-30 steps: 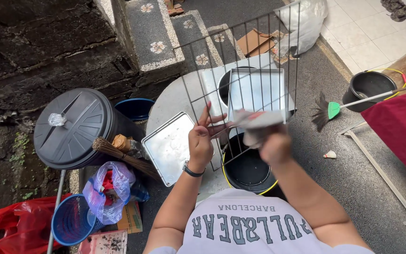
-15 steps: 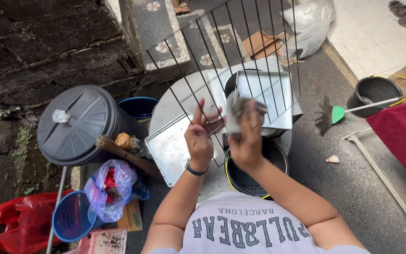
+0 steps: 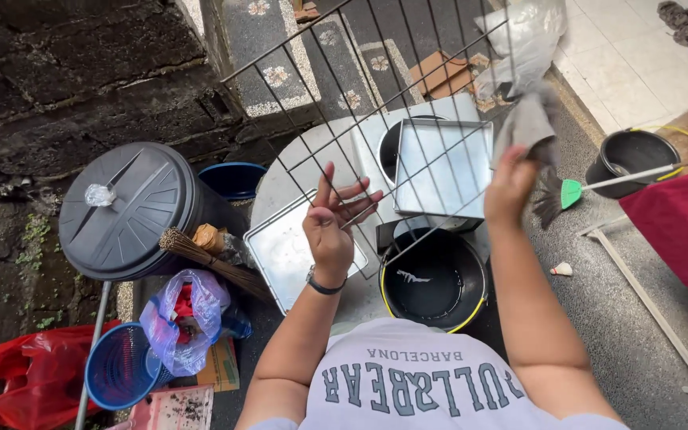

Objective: Cleaning metal baking trays and a wire rack with a wet cloth.

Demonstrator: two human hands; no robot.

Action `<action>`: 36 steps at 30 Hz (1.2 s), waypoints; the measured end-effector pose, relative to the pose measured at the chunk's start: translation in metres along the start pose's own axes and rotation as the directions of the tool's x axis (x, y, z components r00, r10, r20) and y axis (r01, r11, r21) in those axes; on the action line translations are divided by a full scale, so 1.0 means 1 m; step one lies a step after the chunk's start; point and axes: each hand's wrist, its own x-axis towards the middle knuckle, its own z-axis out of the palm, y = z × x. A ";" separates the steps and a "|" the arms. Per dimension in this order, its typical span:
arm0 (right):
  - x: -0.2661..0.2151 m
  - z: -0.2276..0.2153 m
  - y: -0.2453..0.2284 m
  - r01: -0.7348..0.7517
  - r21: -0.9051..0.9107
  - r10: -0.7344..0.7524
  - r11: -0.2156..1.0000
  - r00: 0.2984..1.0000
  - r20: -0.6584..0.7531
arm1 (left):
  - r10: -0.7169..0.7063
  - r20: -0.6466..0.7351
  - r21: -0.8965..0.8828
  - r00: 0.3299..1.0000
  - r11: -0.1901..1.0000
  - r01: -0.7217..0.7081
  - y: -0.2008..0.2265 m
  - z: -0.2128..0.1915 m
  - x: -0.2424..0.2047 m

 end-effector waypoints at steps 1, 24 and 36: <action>-0.012 0.013 -0.015 -0.003 -0.002 0.003 1.000 1.000 -0.007 | -0.006 0.005 0.000 1.000 1.000 0.006 -0.001 0.006 -0.002; -0.037 -0.003 -0.005 0.069 -0.118 -0.046 0.991 0.981 0.187 | 0.047 -0.282 -0.103 0.958 0.992 -0.079 -0.001 0.024 0.012; -0.152 -0.015 -0.070 -0.216 0.141 0.058 0.966 0.715 0.697 | 0.059 -0.430 -0.045 0.901 0.995 -0.086 -0.019 0.002 0.025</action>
